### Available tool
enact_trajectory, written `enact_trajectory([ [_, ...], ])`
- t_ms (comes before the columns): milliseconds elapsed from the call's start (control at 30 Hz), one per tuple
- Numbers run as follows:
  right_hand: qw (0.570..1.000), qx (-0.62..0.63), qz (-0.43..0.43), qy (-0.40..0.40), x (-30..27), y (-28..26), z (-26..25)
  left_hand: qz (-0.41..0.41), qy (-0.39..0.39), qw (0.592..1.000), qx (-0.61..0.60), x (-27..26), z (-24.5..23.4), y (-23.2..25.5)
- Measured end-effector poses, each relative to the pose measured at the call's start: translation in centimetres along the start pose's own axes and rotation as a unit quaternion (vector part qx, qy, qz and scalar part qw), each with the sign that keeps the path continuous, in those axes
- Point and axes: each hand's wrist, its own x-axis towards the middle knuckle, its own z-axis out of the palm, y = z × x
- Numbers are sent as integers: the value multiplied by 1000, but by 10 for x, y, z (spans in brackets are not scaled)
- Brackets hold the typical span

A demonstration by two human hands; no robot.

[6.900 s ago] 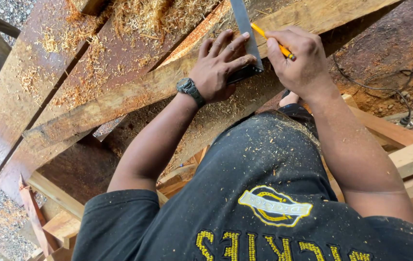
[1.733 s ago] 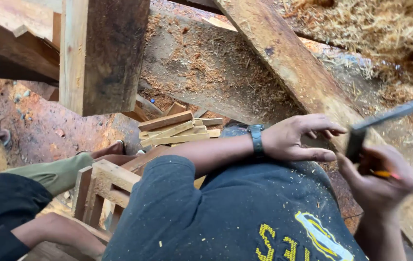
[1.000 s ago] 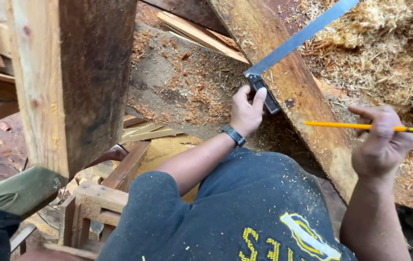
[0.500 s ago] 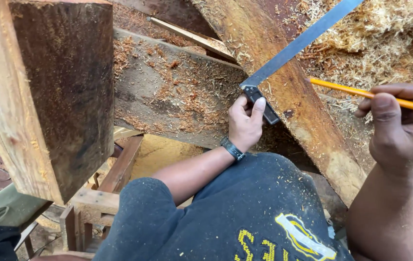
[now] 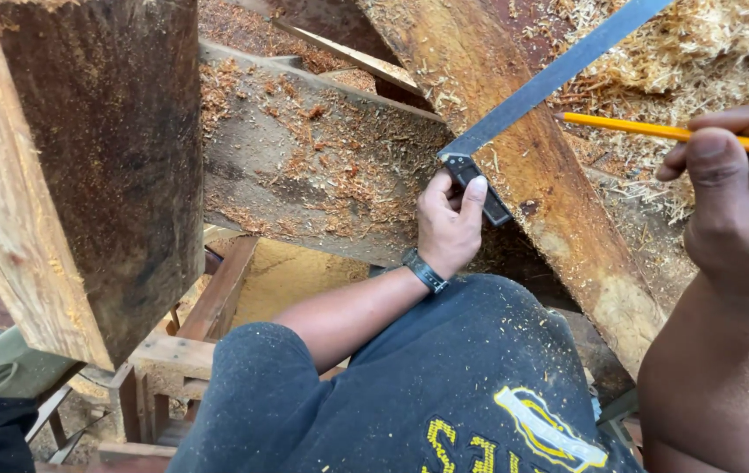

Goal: Measuring and marking a wooden beam using a tape measure, pencil, and try square in preparation for cutting

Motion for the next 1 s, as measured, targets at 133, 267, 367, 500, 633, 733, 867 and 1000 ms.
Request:
enact_trajectory([
  [133,997,12,-64,-44,32,-9,21,-7,9,1000,17,-1,2,-2],
  [267,991,-24,-59,-117,65,-37,66,7,23,999,31,-1,3,-1],
  [367,977,-76,-42,-193,79,-45,95,2,25,999,42,-1,1,2],
  [500,974,-106,7,-201,90,-49,86,16,35,998,47,-1,2,1],
  [633,978,-150,-86,-121,97,-2,35,9,31,998,46,-3,1,2],
  [733,972,-177,-107,-113,92,-17,37,15,21,999,39,-1,3,2],
  [867,971,-139,-89,-175,78,-58,86,-10,33,997,68,-1,4,2],
  [1000,971,-144,-27,-188,86,-52,90,16,43,997,61,-1,4,-1],
])
